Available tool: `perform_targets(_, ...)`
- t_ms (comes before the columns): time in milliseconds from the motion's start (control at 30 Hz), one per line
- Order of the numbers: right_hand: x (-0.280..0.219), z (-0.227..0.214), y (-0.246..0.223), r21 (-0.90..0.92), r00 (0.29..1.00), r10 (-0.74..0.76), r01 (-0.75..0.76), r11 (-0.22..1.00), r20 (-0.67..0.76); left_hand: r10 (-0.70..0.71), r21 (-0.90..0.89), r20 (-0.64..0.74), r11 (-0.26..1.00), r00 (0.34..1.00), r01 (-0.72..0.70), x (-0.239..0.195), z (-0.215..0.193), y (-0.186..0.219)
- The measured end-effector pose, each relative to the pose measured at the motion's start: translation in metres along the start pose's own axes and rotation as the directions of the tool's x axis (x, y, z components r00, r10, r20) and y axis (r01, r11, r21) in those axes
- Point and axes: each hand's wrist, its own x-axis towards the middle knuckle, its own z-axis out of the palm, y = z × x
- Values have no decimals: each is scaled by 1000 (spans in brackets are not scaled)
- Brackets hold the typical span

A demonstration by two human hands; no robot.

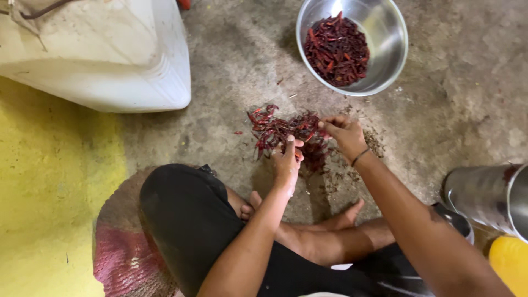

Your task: The person sits on the floor and manually removes the stems from dried red chilies. They pick up chilies from a pile on the floor, pull off the stems, and place the de-stemmed chilies into a metal bowl while discarding the stems onto a separate pile.

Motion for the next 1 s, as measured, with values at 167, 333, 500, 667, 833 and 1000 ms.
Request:
perform_targets(167, -42, -14, 16, 120, 995, 65, -56, 991, -80, -18, 254, 146, 967, 989, -20, -7, -3, 0)
perform_targets(333, -74, -7, 17, 136, 989, -7, 27, 990, -148, 60, 441, 270, 879, 961, -179, -23, -7, -10)
perform_targets(500, -97, -9, -13, -100, 921, -15, -26, 995, -389, 20, 268, 209, 960, 978, -77, -33, -22, 9)
perform_targets(667, -113, -19, -20, 463, 983, 92, -7, 886, -160, -33, 232, 249, 972, 968, -27, -56, -17, 24)
perform_targets(833, -134, -19, -12, 506, 997, 72, -51, 861, -22, -101, 328, 381, 944, 919, -33, -69, -2, 25)
perform_targets(1000, -146, -20, -8, 289, 1000, 25, -29, 957, 19, -159, 488, 467, 867, 870, -104, -74, 8, 25)
